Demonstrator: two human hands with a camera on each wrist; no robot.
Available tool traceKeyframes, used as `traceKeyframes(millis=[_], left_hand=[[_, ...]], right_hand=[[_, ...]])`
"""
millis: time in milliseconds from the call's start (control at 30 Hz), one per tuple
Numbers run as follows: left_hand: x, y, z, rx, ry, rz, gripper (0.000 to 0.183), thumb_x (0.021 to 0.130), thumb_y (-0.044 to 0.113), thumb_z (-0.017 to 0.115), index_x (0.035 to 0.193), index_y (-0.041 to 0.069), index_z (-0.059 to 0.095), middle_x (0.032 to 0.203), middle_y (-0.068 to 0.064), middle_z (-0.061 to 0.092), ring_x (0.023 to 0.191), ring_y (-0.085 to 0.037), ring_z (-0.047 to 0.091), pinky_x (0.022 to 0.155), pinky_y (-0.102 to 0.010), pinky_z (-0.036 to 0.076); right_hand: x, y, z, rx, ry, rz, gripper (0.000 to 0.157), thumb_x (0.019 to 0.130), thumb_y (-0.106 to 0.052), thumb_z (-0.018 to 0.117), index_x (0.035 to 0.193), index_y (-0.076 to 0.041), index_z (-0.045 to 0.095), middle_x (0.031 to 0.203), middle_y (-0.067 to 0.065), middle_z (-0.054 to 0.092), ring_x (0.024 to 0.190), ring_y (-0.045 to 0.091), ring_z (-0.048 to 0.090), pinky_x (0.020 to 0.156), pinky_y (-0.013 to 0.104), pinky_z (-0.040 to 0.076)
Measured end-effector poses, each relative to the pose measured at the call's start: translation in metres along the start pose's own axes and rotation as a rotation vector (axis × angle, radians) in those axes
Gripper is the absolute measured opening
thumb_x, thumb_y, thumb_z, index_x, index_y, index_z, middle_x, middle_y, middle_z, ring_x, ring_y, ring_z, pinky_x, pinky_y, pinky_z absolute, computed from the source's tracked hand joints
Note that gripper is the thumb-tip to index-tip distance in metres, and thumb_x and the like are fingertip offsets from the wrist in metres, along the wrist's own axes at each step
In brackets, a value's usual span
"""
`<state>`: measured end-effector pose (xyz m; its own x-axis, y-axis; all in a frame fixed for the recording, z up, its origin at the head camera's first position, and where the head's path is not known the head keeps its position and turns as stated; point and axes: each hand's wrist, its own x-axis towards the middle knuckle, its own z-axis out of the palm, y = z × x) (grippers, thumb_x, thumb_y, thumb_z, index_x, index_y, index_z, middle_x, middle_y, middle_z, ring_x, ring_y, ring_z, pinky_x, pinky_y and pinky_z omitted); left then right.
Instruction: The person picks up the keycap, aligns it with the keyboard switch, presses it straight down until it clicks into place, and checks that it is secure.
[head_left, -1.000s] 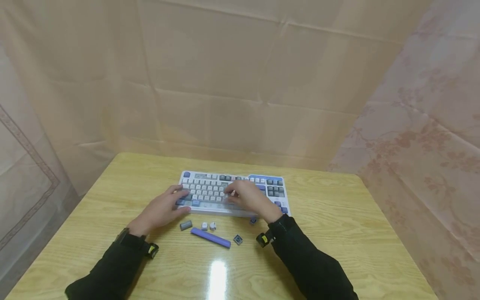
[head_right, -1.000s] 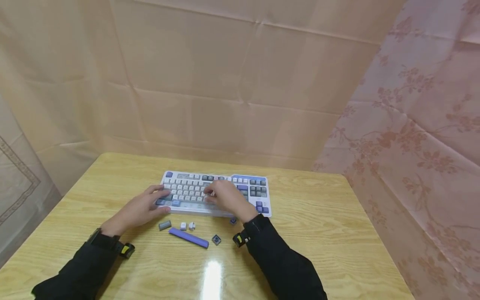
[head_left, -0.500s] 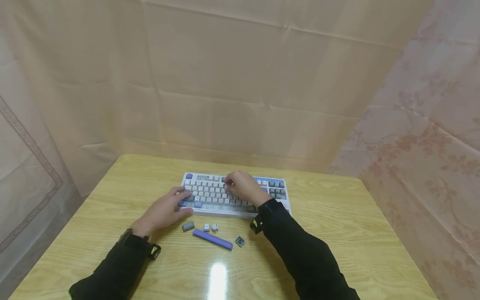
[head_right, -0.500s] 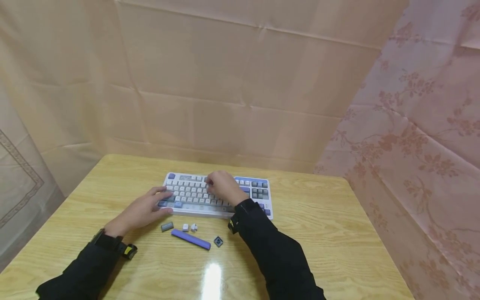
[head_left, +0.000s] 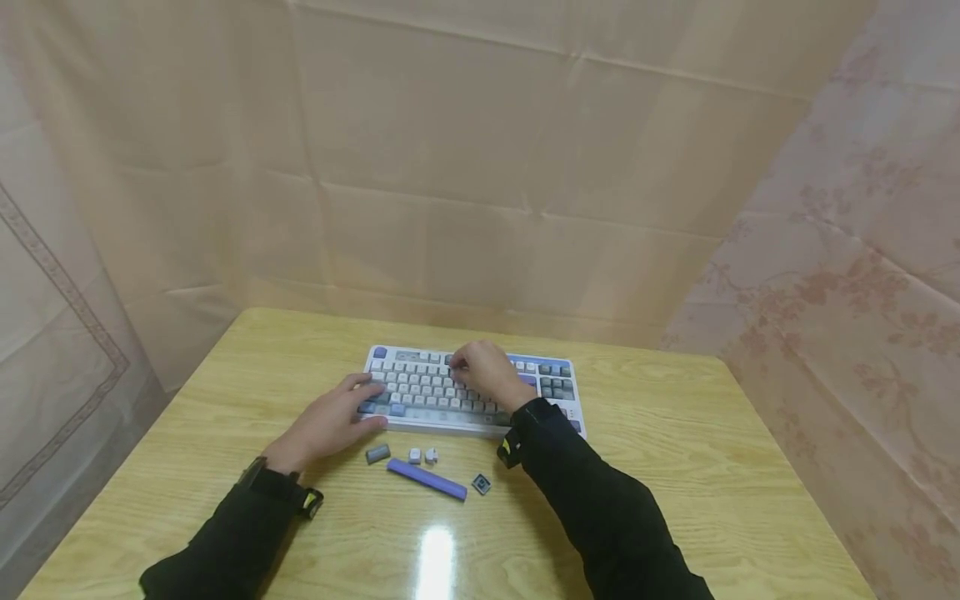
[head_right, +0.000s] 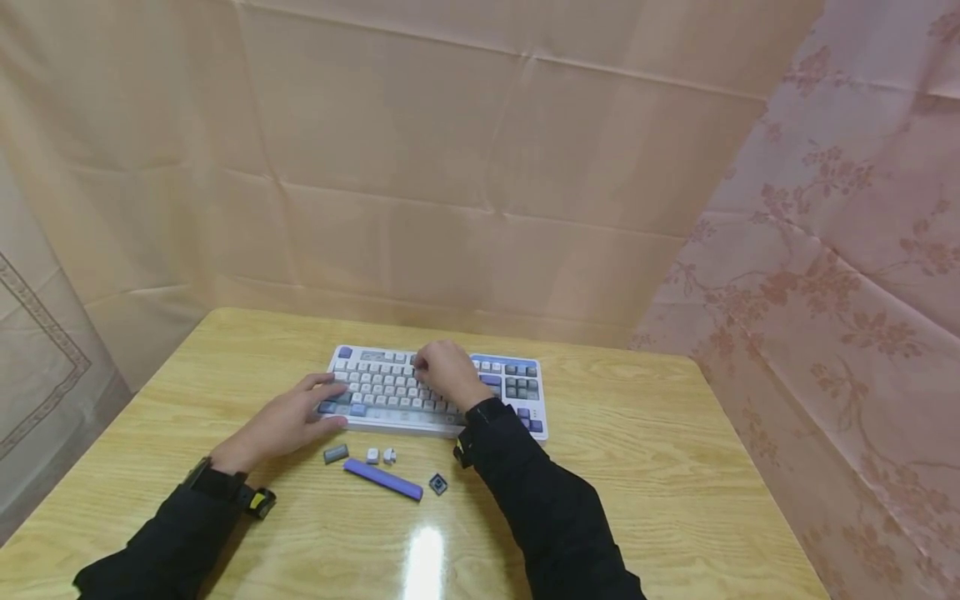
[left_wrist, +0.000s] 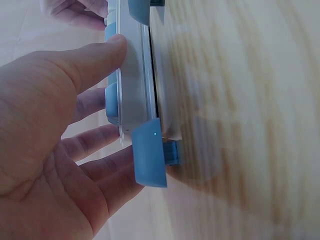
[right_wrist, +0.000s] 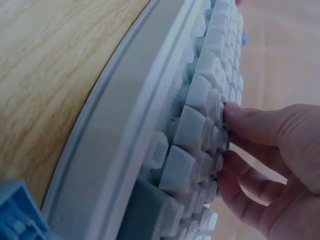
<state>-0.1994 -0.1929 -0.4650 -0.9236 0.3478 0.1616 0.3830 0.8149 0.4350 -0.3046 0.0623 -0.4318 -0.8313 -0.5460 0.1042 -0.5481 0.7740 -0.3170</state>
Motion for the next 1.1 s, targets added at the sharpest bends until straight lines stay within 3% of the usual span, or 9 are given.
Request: traceKeyframes(millis=[467,800,1100], left_hand=[[-0.003,-0.001,0.0,-0.002,-0.007,-0.023,0.06,0.088,0.04,0.063,0.137,0.008,0.05,0.144,-0.023,0.038,0.124,-0.038,0.044,0.099,-0.053,0.038],[-0.005,0.001,-0.005,-0.004,-0.01,-0.027,0.06,0.088,0.04,0.063,0.137,0.007,0.05,0.144,-0.022,0.038,0.126,-0.037,0.043,0.1,-0.052,0.037],[-0.006,-0.004,-0.004,0.006,-0.002,-0.028,0.06,0.088,0.04,0.063,0.137,0.007,0.05,0.144,-0.022,0.038,0.125,-0.038,0.044,0.1,-0.052,0.037]], right_hand=[[0.002,-0.004,0.004,0.039,0.017,0.079,0.016,0.084,-0.017,0.071,0.099,-0.015,0.075,0.096,-0.002,0.072,0.092,0.013,0.064,0.083,0.029,0.05],[0.003,-0.011,-0.003,0.095,-0.022,0.157,0.013,0.082,-0.015,0.072,0.094,-0.016,0.076,0.092,-0.003,0.071,0.087,0.012,0.062,0.082,0.029,0.049],[0.008,-0.02,-0.006,0.039,-0.034,0.168,0.009,0.081,-0.014,0.073,0.088,-0.017,0.077,0.091,-0.004,0.072,0.089,0.013,0.062,0.084,0.031,0.048]])
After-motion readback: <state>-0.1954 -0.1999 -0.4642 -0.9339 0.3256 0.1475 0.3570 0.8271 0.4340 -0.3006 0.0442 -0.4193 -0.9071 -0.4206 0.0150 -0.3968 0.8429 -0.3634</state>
